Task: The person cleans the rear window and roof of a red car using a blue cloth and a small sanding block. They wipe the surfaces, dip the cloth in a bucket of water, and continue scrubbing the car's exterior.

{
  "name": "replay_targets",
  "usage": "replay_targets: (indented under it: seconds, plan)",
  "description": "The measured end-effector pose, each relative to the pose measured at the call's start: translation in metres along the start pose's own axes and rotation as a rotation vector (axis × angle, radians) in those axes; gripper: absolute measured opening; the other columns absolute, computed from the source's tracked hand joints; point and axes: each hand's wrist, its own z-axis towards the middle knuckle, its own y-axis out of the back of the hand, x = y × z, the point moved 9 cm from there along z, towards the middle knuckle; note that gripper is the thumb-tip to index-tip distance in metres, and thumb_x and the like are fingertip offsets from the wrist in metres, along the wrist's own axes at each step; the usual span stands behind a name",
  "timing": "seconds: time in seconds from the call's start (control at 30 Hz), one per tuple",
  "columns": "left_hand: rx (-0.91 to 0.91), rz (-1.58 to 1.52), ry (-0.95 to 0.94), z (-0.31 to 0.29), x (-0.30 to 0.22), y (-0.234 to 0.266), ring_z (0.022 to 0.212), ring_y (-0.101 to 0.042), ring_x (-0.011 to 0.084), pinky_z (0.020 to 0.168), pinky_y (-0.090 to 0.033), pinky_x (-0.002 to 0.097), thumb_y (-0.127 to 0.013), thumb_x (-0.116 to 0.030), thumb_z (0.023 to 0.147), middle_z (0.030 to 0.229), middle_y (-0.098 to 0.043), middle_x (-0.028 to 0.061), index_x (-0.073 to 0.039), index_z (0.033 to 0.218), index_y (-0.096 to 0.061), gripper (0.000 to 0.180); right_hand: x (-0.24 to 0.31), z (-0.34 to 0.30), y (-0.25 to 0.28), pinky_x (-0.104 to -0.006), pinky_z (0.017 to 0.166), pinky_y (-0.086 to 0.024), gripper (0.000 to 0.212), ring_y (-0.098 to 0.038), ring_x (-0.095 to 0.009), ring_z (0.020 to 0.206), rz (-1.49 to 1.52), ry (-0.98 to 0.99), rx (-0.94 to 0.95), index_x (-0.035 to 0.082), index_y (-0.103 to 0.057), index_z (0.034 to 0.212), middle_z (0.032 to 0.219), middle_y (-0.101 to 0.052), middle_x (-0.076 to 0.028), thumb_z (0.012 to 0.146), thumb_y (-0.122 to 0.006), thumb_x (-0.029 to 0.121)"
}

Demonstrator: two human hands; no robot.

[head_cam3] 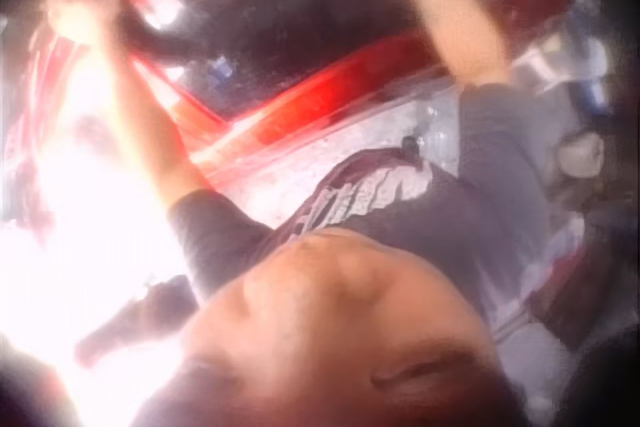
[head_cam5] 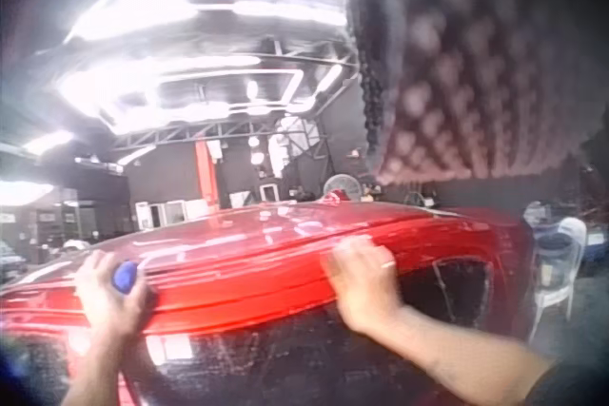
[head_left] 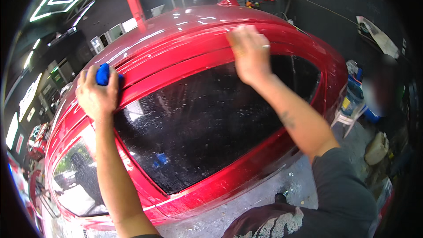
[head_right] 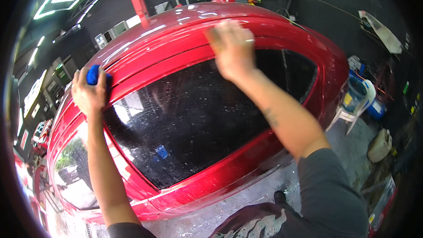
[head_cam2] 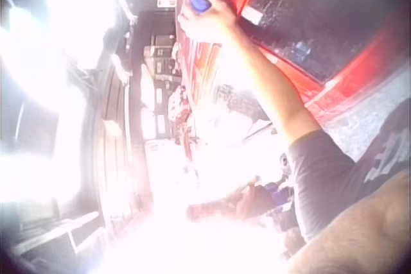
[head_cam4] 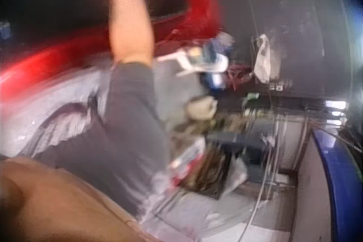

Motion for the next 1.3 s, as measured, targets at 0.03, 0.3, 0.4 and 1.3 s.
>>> replay_targets:
  seconds: [0.03,0.3,0.4,1.3]
  plan:
    - [-0.010,-0.004,-0.003,0.001,-0.004,0.003,0.102,-0.072,0.0384,0.092,-0.056,0.0512,-0.082,-0.043,0.090,0.107,-0.073,0.0119,-0.012,0.102,-0.077,0.033,0.063,0.013,-0.010,-0.0560,0.103,-0.053,0.035,-0.069,-0.043,0.128,0.097,0.026,0.109,0.001,-0.072,0.124,0.129,-0.074,-0.023,0.105,-0.071,0.030]
    - [-0.065,-0.044,-0.053,-0.005,0.011,0.018,0.100,-0.073,0.0384,0.092,-0.055,0.0512,-0.086,-0.046,0.084,0.102,-0.073,0.0141,-0.012,0.100,-0.079,0.038,0.121,0.020,-0.011,-0.0523,0.091,-0.057,0.040,-0.074,-0.033,0.109,0.135,0.413,-0.064,0.010,-0.074,0.117,0.114,-0.076,-0.011,0.100,-0.079,0.045]
    - [-0.020,-0.128,0.028,0.001,-0.006,0.008,0.102,-0.073,0.0373,0.094,-0.055,0.0499,-0.087,-0.048,0.082,0.105,-0.075,0.0140,-0.013,0.100,-0.081,0.040,-0.088,0.012,0.030,-0.0507,0.105,-0.058,0.027,-0.073,-0.040,0.119,-0.158,0.092,-0.057,0.008,-0.077,0.126,0.125,-0.078,-0.019,0.113,-0.063,0.026]
    - [-0.019,-0.113,-0.061,0.000,-0.004,0.001,0.100,-0.073,0.0404,0.089,-0.057,0.0528,-0.082,-0.039,0.093,0.107,-0.073,0.0133,-0.009,0.099,-0.073,0.032,0.128,0.042,-0.037,-0.0524,0.091,-0.056,0.016,-0.072,-0.033,0.104,0.149,0.271,-0.055,0.008,-0.074,0.095,0.100,-0.072,-0.012,0.085,-0.073,0.020]
